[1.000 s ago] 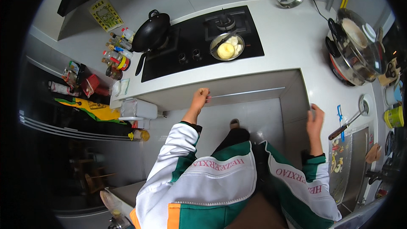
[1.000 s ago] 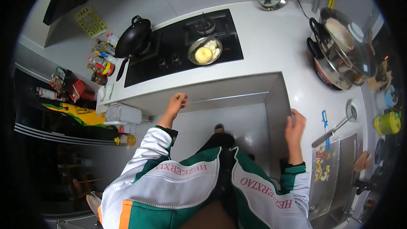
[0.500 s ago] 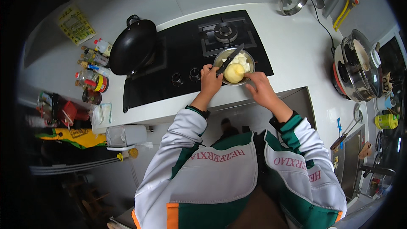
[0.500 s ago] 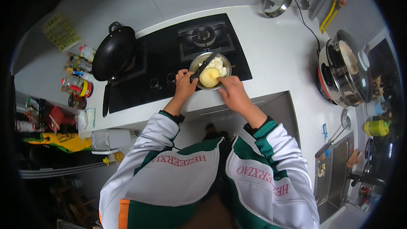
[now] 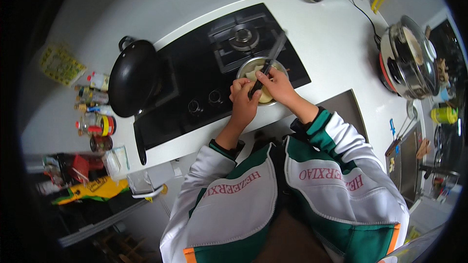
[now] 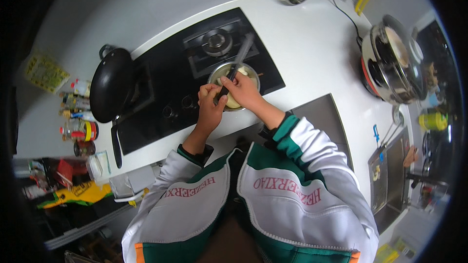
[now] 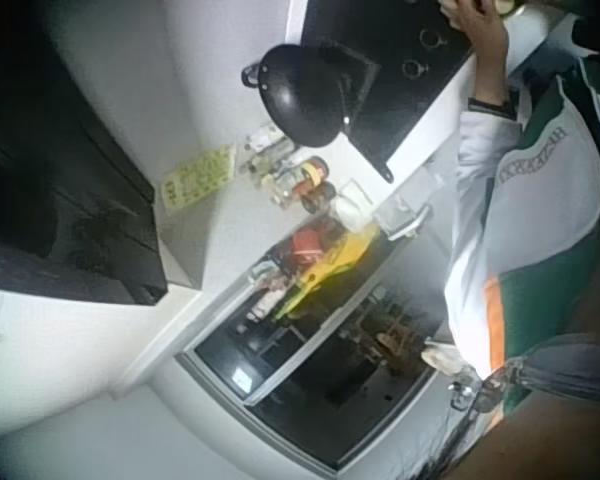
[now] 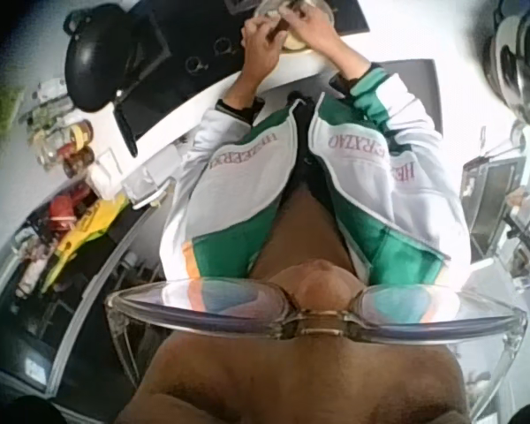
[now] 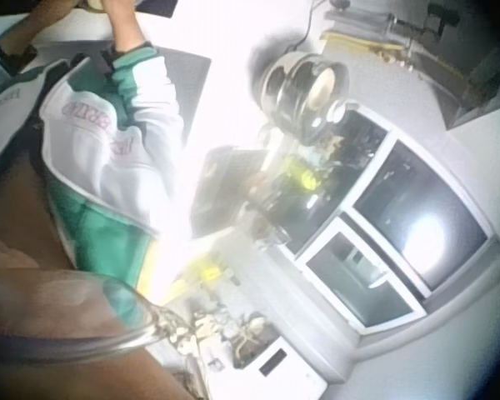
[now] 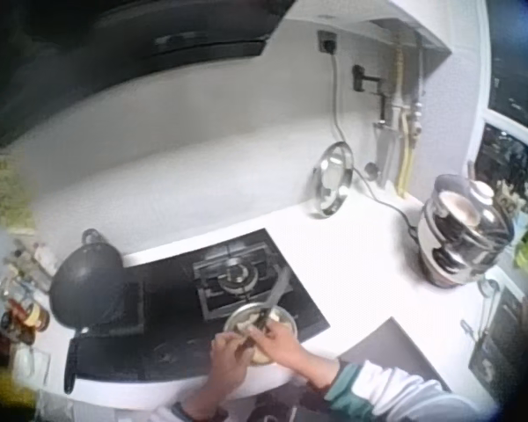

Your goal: The person removes a steamer lid, places a bowl of peeled potatoes on the counter, and cuts the potatoes into chunks with a knife. They then gather vegetable peels from the sink, pack them into a small container, and wipe the sink surface.

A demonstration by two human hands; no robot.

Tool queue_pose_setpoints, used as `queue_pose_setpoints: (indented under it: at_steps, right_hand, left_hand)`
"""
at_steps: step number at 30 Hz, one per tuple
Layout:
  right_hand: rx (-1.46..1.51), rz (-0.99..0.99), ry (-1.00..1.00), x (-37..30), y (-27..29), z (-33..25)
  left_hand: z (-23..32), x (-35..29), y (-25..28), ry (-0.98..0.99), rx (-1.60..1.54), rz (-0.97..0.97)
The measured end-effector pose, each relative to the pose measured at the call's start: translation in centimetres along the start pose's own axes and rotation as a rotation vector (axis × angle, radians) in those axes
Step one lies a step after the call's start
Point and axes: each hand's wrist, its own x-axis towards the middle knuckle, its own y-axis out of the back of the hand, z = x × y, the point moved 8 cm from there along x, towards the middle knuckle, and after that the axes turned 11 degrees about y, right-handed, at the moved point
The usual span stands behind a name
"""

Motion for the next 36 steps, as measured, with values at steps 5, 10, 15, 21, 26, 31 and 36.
queue_pose_setpoints:
  at_steps: [5,10,15,21,26,31,36]
  right_hand:
    - [0.276,0.21,-0.022,-0.7,4.6,1.1]
    - [0.088,0.258,-0.043,-5.1,13.1,1.8]
    - [-0.362,0.376,-0.055,-12.9,22.0,3.4]
    - [-0.532,0.674,-0.124,-24.8,31.8,4.9]
    - [-0.678,0.933,-0.257,-35.7,39.6,5.0]
    - [-0.822,1.103,-0.275,-44.6,43.3,4.7]
    - [-0.872,1.168,-0.365,-50.0,45.0,5.3]
  left_hand:
    - [-1.7,0.4,-0.3,0.003,0.146,0.18]
    - [-12.0,0.1,-2.7,0.833,-0.366,-0.084]
    - [-11.1,0.8,-4.4,0.828,-0.449,-0.158]
    - [-4.1,2.1,-9.9,0.765,-0.378,-0.327]
    - [4.1,2.5,-20.0,0.693,-0.363,-0.58]
    - [11.1,0.9,-30.5,0.602,-0.289,-0.775]
    - [16.3,-2.3,-40.0,0.531,-0.247,-0.98]
